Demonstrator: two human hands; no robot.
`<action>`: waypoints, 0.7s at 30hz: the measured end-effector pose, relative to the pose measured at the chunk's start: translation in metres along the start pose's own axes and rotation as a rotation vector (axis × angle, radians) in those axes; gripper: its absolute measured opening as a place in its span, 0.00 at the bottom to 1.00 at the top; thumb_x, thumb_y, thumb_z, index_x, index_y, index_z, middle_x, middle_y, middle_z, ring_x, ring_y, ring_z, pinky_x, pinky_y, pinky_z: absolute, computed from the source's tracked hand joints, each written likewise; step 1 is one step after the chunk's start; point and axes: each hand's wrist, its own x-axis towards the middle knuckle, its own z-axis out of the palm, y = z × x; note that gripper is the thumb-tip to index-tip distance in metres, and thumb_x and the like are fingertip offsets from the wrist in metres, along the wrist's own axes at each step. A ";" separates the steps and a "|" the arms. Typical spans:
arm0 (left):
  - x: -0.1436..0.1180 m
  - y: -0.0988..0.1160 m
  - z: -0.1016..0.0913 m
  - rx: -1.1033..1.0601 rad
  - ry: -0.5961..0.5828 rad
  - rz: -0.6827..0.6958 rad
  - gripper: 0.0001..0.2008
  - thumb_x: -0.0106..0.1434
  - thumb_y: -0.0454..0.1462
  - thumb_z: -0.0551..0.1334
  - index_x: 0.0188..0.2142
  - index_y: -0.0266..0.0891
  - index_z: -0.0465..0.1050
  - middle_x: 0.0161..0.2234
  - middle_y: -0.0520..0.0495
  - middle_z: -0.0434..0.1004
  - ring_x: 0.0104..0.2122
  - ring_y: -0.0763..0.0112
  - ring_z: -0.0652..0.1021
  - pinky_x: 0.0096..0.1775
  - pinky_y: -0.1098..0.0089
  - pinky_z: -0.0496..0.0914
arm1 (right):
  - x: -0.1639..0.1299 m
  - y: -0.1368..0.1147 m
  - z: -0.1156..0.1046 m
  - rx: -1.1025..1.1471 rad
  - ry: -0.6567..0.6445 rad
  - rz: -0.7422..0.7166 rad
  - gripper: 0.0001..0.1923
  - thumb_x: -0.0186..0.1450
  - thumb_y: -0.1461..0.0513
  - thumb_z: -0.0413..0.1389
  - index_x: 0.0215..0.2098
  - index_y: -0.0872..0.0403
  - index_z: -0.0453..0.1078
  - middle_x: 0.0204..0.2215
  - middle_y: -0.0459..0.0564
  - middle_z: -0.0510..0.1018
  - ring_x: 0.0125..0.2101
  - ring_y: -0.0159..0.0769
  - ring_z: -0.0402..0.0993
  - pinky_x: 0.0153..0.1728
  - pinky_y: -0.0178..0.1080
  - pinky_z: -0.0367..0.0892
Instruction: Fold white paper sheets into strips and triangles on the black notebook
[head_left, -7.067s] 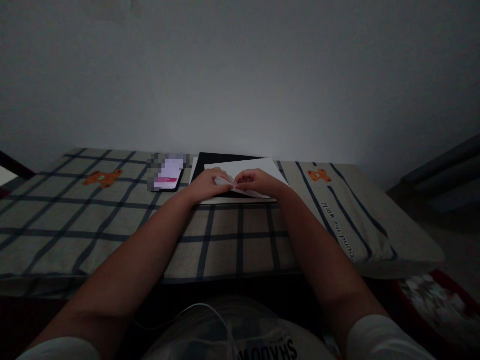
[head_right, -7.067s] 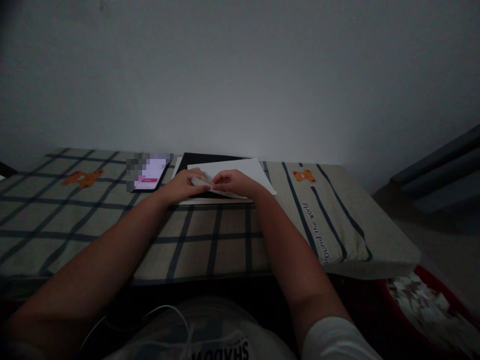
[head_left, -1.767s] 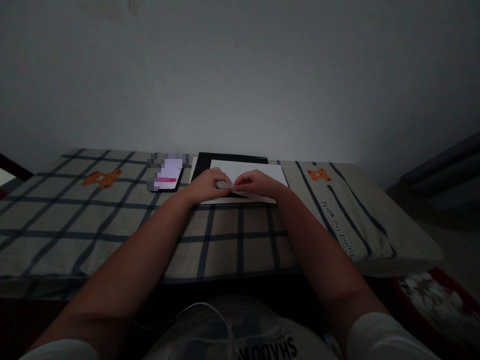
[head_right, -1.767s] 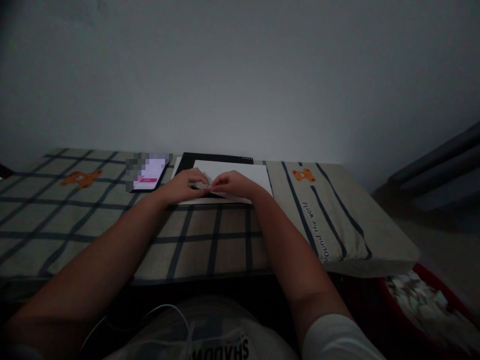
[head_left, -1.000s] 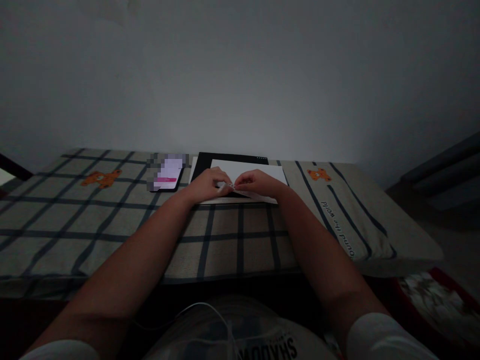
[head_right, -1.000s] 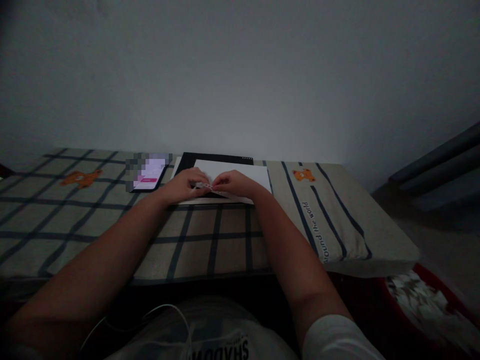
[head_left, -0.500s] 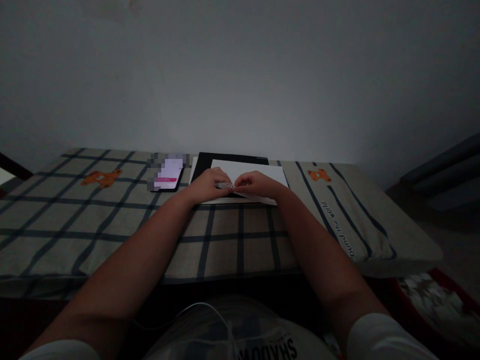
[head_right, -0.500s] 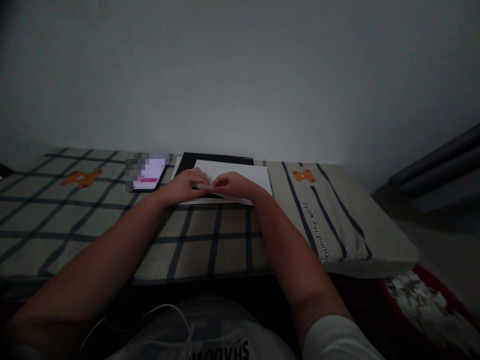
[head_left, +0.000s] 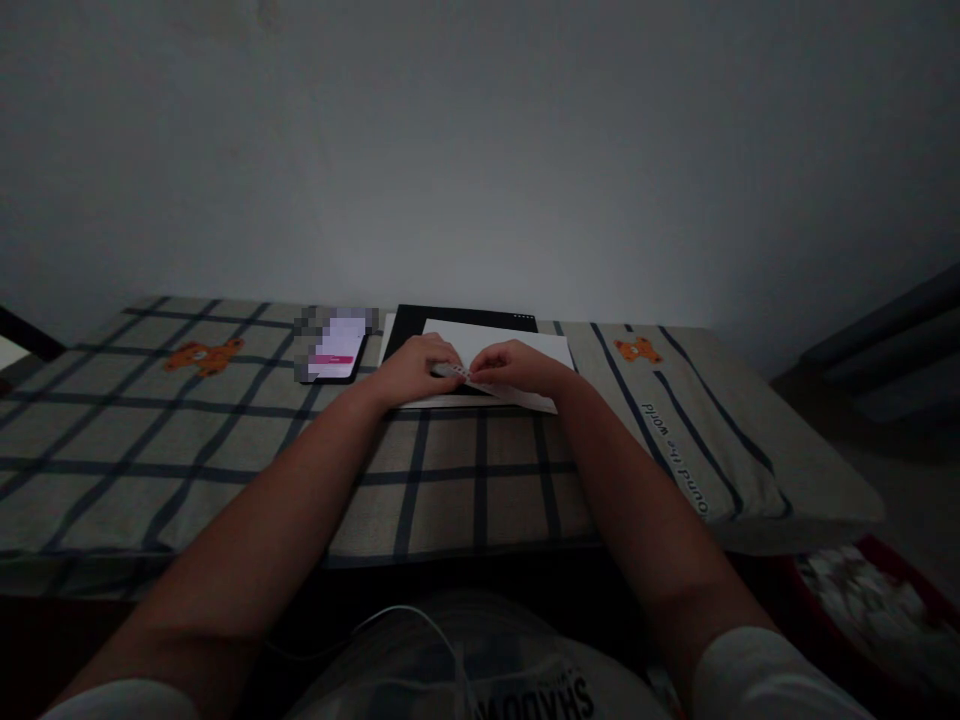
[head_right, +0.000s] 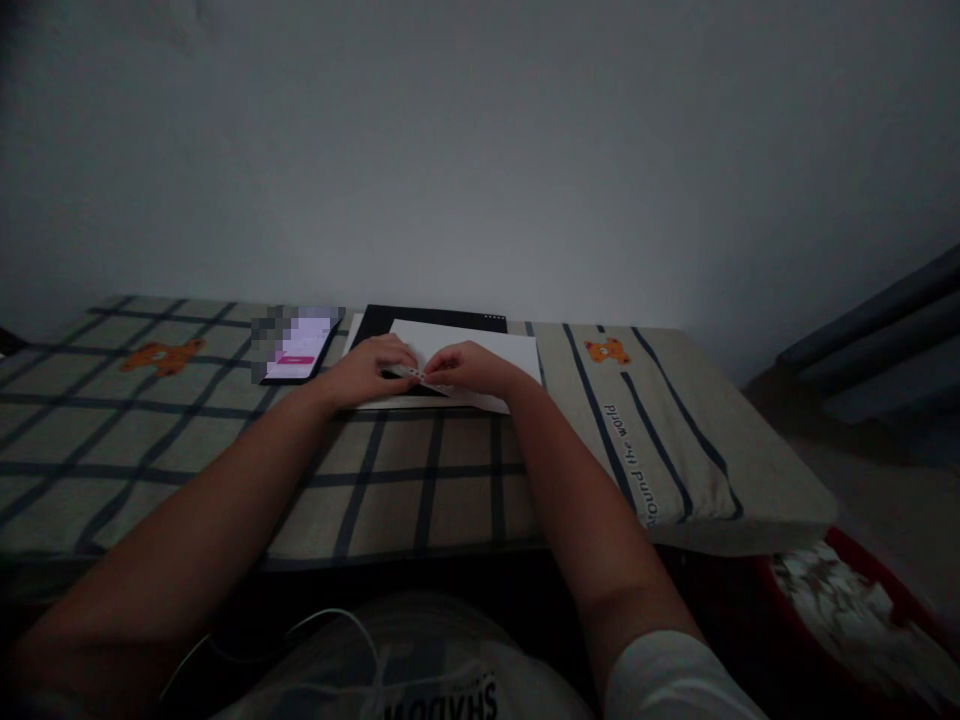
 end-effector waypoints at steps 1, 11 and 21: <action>0.000 0.000 0.000 0.001 -0.006 0.004 0.07 0.58 0.42 0.63 0.30 0.42 0.77 0.30 0.50 0.79 0.34 0.67 0.75 0.41 0.65 0.66 | 0.000 0.000 0.000 -0.001 -0.001 0.000 0.13 0.60 0.55 0.58 0.37 0.56 0.76 0.34 0.50 0.79 0.35 0.33 0.72 0.40 0.38 0.63; 0.001 0.001 0.002 -0.006 -0.035 0.029 0.09 0.60 0.42 0.61 0.29 0.42 0.77 0.30 0.50 0.79 0.34 0.68 0.75 0.41 0.66 0.66 | 0.001 -0.002 0.002 -0.064 -0.031 -0.018 0.15 0.62 0.54 0.56 0.38 0.57 0.76 0.33 0.50 0.78 0.33 0.33 0.71 0.37 0.37 0.63; 0.000 0.003 -0.002 0.030 0.015 -0.038 0.07 0.57 0.41 0.63 0.30 0.42 0.78 0.33 0.49 0.80 0.37 0.66 0.75 0.44 0.63 0.65 | -0.001 -0.003 -0.001 -0.011 0.019 0.046 0.13 0.60 0.56 0.58 0.38 0.56 0.76 0.36 0.50 0.80 0.35 0.34 0.72 0.39 0.38 0.65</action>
